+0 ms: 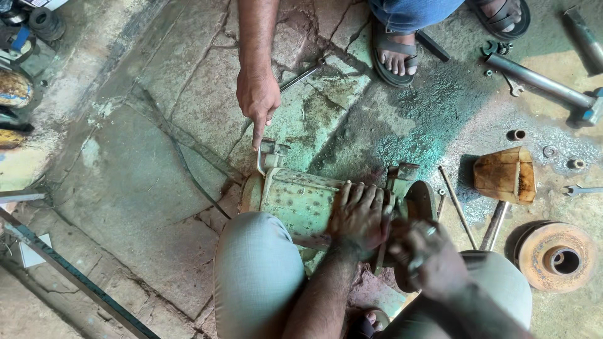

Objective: The person uses a wrench and screwdriver to loosen and remove bolts from a cylindrical motor housing. They then use a hammer to tap the housing and separate components while another person assists by holding the motor.

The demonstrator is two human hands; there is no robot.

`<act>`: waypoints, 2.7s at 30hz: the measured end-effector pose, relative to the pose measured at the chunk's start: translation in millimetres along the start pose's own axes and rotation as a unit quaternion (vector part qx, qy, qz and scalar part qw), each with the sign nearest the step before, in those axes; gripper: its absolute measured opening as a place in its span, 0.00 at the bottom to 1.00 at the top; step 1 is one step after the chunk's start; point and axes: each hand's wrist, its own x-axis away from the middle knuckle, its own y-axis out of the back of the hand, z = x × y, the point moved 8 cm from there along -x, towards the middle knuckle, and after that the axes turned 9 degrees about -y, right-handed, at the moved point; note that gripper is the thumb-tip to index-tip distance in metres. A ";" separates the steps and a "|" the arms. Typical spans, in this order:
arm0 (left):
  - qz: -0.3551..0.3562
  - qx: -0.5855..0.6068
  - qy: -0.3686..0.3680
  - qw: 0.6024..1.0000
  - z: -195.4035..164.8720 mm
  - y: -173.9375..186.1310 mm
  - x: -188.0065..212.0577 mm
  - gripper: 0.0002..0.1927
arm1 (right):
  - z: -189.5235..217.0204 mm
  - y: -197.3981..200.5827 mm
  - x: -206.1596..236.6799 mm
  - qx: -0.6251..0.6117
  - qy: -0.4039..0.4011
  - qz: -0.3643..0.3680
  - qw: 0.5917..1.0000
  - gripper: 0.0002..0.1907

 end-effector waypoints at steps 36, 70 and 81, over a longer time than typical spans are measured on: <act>-0.092 -0.039 -0.022 0.995 2.2 -32.8 -15.3 0.37 | -147.7 -6.4 -87.5 -0.416 -0.383 -0.061 0.822 0.23; -0.117 -0.016 -0.027 0.993 3.9 -30.3 -17.4 0.37 | -1.6 -5.0 27.8 -0.008 0.048 -0.054 0.997 0.17; -0.044 -0.040 -0.016 0.998 1.3 -34.8 -16.0 0.40 | -149.8 -4.7 -73.1 -0.370 -0.448 -0.049 0.812 0.28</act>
